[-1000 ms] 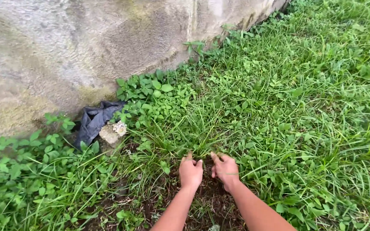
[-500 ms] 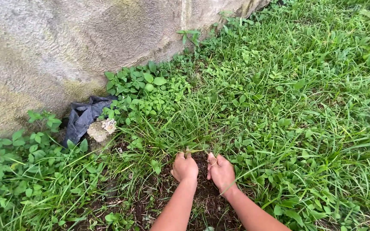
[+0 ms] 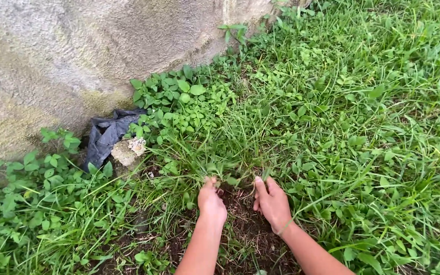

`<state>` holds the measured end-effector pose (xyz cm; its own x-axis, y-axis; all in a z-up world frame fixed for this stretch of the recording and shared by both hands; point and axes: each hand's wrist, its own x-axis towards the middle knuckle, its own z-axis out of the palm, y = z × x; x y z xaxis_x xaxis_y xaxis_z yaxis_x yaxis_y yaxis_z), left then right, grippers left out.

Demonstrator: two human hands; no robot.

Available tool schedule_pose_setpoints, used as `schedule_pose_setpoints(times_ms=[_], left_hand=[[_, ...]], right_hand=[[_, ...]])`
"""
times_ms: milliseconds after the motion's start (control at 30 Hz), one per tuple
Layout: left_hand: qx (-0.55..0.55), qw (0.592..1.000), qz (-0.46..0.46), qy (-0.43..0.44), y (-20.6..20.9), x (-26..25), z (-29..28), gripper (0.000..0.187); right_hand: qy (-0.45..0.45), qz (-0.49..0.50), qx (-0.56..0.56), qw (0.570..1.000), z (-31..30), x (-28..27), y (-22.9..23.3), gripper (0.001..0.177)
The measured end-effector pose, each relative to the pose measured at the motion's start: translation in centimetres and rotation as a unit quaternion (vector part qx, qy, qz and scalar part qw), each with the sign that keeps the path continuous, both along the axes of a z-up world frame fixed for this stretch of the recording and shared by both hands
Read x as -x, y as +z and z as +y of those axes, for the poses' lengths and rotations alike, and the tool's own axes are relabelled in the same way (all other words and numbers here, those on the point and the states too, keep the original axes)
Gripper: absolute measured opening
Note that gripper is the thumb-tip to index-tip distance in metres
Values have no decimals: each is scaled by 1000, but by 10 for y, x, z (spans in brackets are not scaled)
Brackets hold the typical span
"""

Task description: Pulling weeds and grass from a patch of soil next to a concrete wall by hand.

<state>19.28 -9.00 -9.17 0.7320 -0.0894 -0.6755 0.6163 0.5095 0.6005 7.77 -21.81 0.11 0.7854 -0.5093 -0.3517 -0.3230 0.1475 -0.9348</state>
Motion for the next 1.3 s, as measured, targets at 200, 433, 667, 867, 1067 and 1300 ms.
schedule_pose_setpoints(times_ms=[200,433,667,867,1067,1300], left_hand=[[59,998,-16,28,-47,-11,14,26],[137,986,-37,90,36,10,21,10],[-322,901,-244,-159,37,33,-21,39],[-473,791,-274,-275,42,16,-51,54],[-553,719,-226,-355,57,5,-81,65],[-445,828,-121,-320,35,-6,-80,37]], right_hand=[[6,137,102,985,9,-27,23,68],[-4,162,173,971,16,-33,34,62],[-83,32,41,995,3,-23,-16,36],[-166,-101,-147,970,-11,-19,-49,35],[-215,-88,-206,951,-18,-24,-45,29],[-145,-40,-73,986,-4,-27,-5,22]])
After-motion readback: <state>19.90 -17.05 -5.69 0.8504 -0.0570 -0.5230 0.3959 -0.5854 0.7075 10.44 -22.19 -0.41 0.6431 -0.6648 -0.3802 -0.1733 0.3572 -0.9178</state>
